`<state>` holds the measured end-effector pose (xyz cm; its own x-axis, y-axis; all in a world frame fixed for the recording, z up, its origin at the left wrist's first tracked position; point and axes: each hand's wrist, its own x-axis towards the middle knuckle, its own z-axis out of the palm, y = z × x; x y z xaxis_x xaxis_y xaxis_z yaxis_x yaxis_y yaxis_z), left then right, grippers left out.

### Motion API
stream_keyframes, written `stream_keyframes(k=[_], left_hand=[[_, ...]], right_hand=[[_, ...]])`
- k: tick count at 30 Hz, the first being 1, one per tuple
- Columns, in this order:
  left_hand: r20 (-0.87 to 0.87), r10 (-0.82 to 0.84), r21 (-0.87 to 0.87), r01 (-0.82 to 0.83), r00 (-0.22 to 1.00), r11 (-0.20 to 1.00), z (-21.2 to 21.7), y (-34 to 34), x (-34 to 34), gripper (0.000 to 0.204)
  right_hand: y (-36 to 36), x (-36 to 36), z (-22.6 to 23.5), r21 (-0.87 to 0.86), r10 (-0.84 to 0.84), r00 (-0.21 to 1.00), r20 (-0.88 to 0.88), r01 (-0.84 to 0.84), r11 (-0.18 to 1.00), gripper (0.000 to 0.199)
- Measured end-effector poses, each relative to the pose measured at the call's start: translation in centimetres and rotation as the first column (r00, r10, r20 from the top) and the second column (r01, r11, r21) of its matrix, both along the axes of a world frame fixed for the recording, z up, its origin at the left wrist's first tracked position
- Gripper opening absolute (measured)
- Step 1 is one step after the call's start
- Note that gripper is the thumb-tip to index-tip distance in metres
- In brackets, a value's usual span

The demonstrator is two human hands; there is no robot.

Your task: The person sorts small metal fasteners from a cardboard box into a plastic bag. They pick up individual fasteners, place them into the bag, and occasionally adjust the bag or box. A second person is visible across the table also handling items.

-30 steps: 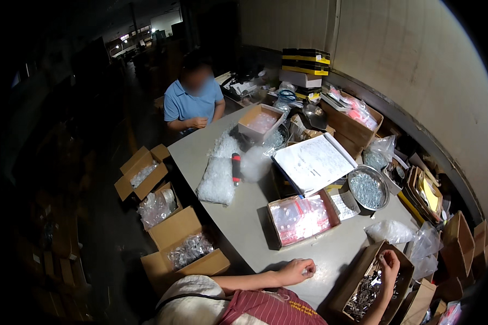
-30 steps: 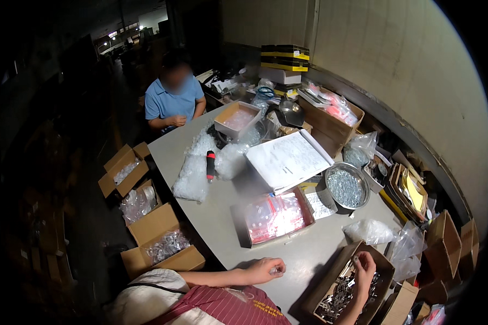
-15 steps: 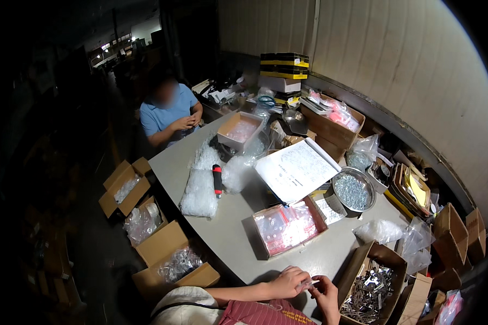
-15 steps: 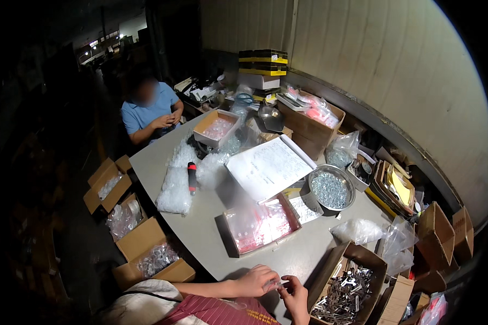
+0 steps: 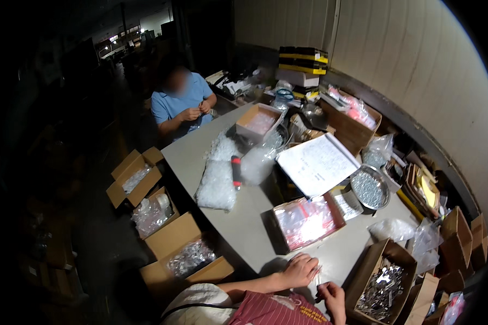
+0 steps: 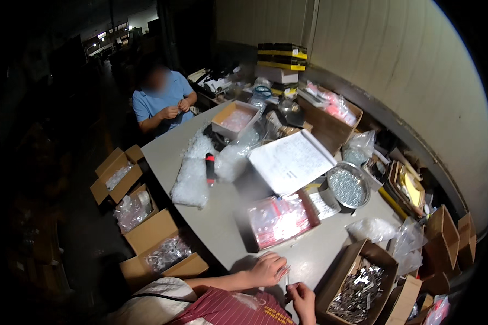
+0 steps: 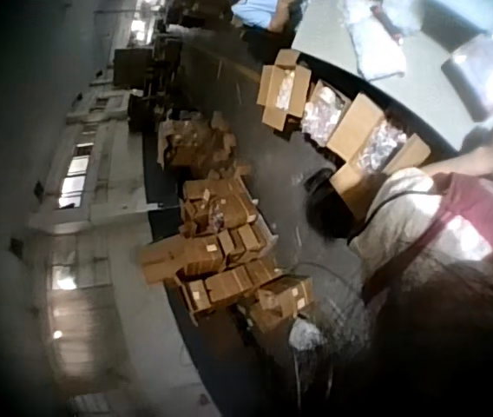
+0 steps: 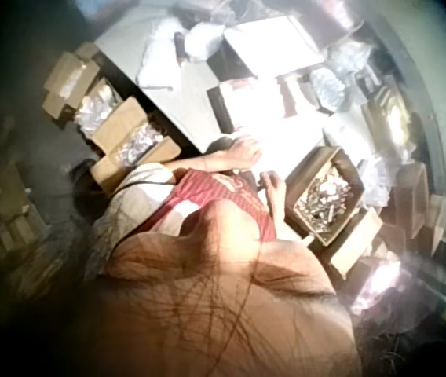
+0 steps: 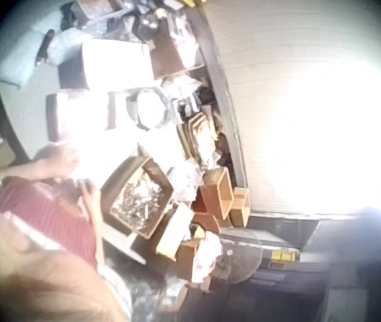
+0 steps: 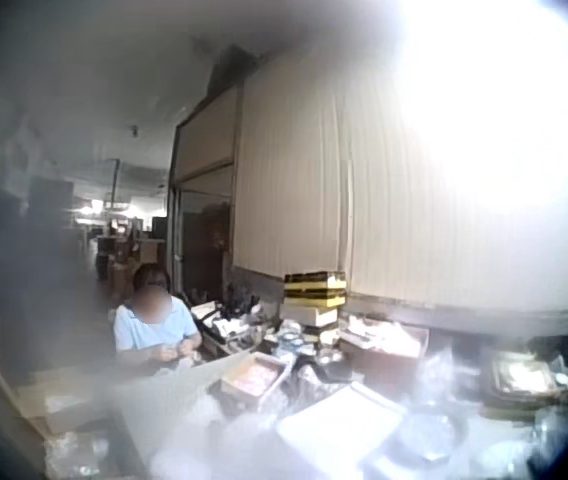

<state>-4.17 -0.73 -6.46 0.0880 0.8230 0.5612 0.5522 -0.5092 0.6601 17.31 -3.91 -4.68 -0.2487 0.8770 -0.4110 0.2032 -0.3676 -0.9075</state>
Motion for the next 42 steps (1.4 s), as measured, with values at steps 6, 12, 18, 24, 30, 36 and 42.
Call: stream_keyframes(k=[6,12,18,24,30,36,42], left_hand=[[-0.012,0.101,-0.044,-0.102,0.995,0.994,0.0,-1.0,-1.5,0.020],[-0.026,0.245,0.019,-0.244,0.969,0.969,1.0,-1.8,-4.5,0.019],[-0.020,0.249,-0.003,-0.249,0.968,0.969,1.5,-1.2,-5.0,0.021],[0.085,0.072,-0.140,-0.059,0.994,0.988,1.1,1.0,-3.3,0.019],[0.231,-0.107,-0.345,0.184,0.967,0.921,-2.0,0.6,-2.2,0.028],[0.148,-0.130,-0.323,0.172,0.980,0.931,-1.6,0.7,-2.1,0.035],[0.128,-0.344,-0.298,0.367,0.930,0.881,-0.2,-0.5,-1.4,0.024]], right_hand=[[0.9,-2.0,4.5,0.132,0.041,0.982,0.184,-0.066,0.989,0.025],[0.5,-4.5,2.2,0.054,0.141,0.989,0.043,-0.144,0.988,0.027],[2.6,-4.5,0.5,0.200,0.127,0.985,0.115,-0.149,0.968,0.025],[3.1,-4.0,5.9,0.323,-0.062,0.995,0.075,0.035,0.946,0.018],[1.5,-2.4,6.1,0.454,-0.226,0.974,-0.017,0.209,0.866,0.018],[0.1,-3.2,10.0,0.536,-0.032,0.881,0.471,-0.257,0.804,0.029],[0.5,-3.9,10.7,0.494,0.136,0.886,0.444,-0.368,0.788,0.023]])
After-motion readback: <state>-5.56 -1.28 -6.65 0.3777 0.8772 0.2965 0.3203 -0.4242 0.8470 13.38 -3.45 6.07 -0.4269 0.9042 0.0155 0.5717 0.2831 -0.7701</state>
